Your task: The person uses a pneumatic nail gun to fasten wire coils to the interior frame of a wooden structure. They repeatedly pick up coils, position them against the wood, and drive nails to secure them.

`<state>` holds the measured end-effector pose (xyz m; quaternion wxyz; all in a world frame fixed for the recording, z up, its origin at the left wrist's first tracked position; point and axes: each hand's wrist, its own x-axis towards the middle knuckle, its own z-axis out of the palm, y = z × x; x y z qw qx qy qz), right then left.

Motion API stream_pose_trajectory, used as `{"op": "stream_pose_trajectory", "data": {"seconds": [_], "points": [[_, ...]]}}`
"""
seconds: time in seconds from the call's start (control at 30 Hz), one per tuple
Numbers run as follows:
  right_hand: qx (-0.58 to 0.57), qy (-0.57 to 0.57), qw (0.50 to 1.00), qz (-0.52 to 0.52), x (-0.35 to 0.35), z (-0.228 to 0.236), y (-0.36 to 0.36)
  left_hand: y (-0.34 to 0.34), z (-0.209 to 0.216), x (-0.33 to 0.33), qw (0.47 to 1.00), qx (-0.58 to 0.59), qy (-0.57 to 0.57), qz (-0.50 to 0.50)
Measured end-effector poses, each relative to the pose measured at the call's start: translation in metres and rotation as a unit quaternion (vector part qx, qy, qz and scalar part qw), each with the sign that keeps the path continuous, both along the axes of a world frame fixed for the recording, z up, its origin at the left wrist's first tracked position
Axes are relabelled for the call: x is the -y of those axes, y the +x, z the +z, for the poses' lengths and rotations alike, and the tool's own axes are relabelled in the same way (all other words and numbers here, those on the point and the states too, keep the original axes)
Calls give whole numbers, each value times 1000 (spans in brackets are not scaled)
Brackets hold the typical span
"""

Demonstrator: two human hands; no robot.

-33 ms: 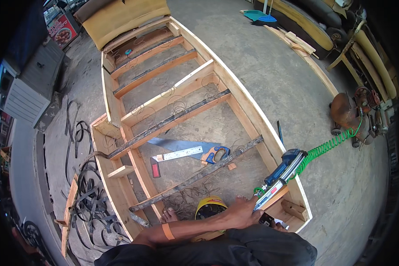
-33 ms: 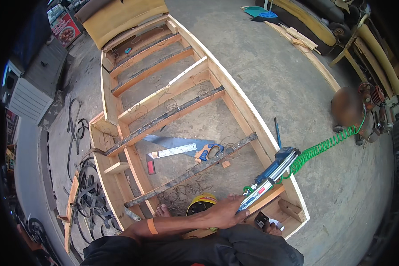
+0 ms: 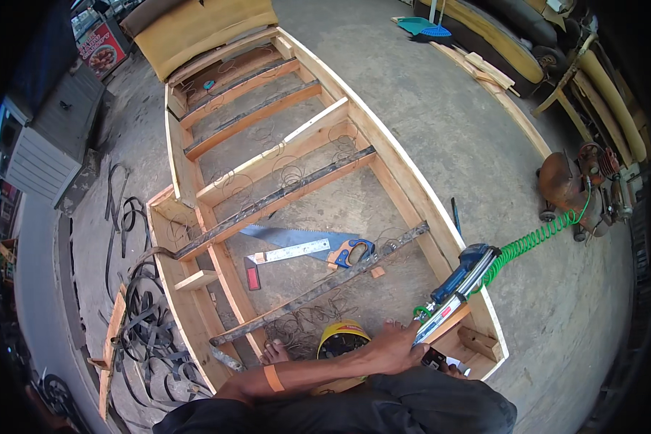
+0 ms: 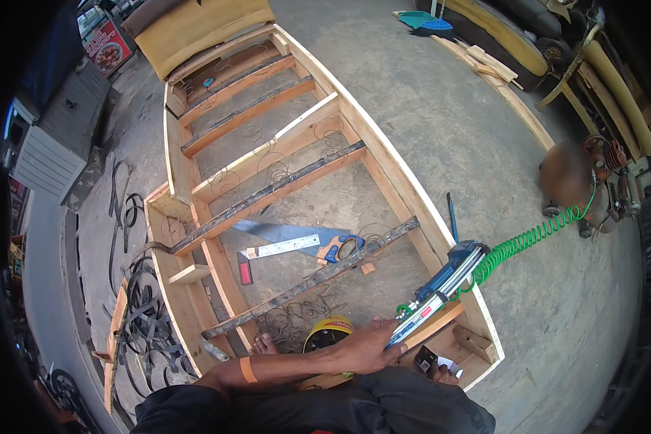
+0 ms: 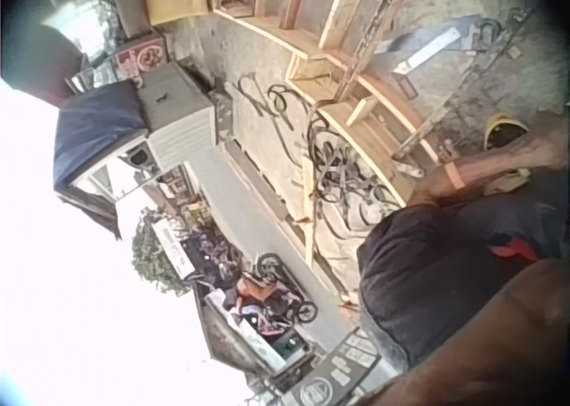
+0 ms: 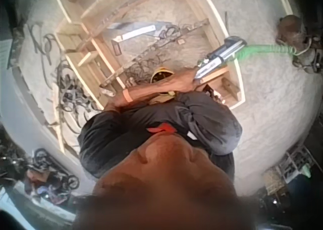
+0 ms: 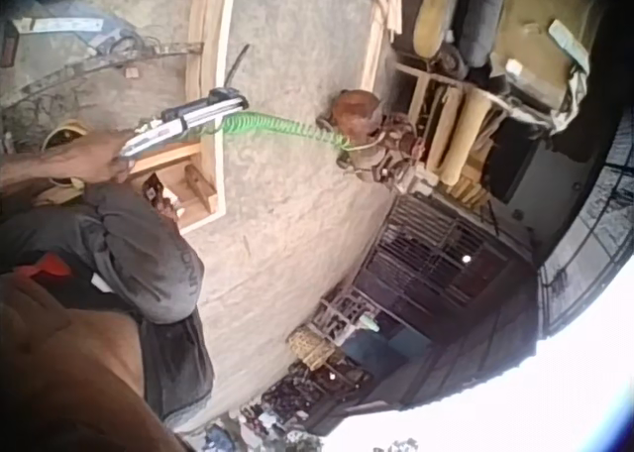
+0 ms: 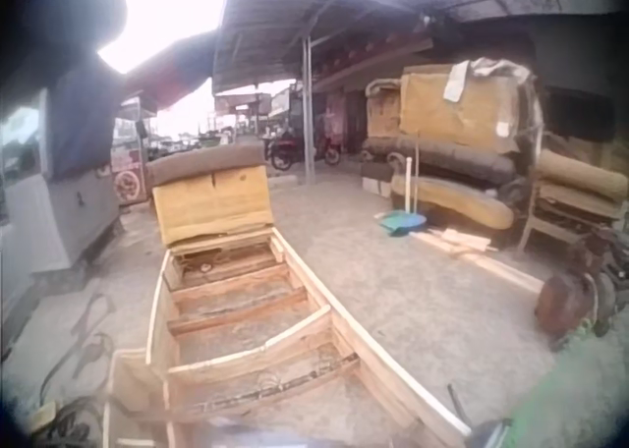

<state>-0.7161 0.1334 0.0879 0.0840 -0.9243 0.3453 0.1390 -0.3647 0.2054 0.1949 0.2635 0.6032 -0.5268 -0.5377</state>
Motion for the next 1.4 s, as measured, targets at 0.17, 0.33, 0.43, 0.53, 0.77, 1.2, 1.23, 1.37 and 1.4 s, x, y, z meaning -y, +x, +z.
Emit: {"op": "stream_pose_trajectory", "data": {"seconds": [0.17, 0.33, 0.43, 0.53, 0.77, 1.2, 1.23, 1.37, 1.4], "points": [[-3, 4, 1000, -9, 1, -1, 0, 4, 9, 3, 1000, -14, 19, -9], [-7, 6, 1000, -20, -2, 1, -3, 6, 17, 6, 998, -34, 48, -22], [-6, 8, 1000, -21, -2, 0, -1, -2, 0, 2, 1000, -12, 10, -11], [-7, 9, 1000, -27, -3, 0, -3, -2, 2, 4, 999, -18, 18, -19], [-10, 10, 999, -34, -3, 1, -4, 2, 4, 6, 999, -30, 37, -20], [-13, 11, 999, -38, -5, 3, -11, -9, -14, 0, 999, 8, -30, 13], [-15, 11, 999, -38, -5, 4, -13, -10, -15, -1, 998, 9, -57, 34], [-14, 7, 999, -37, 0, 8, -14, -7, -16, 1, 999, 2, -47, 28], [-16, 7, 999, -38, -2, 10, -16, -9, -18, 0, 998, 6, -50, 28]]}}
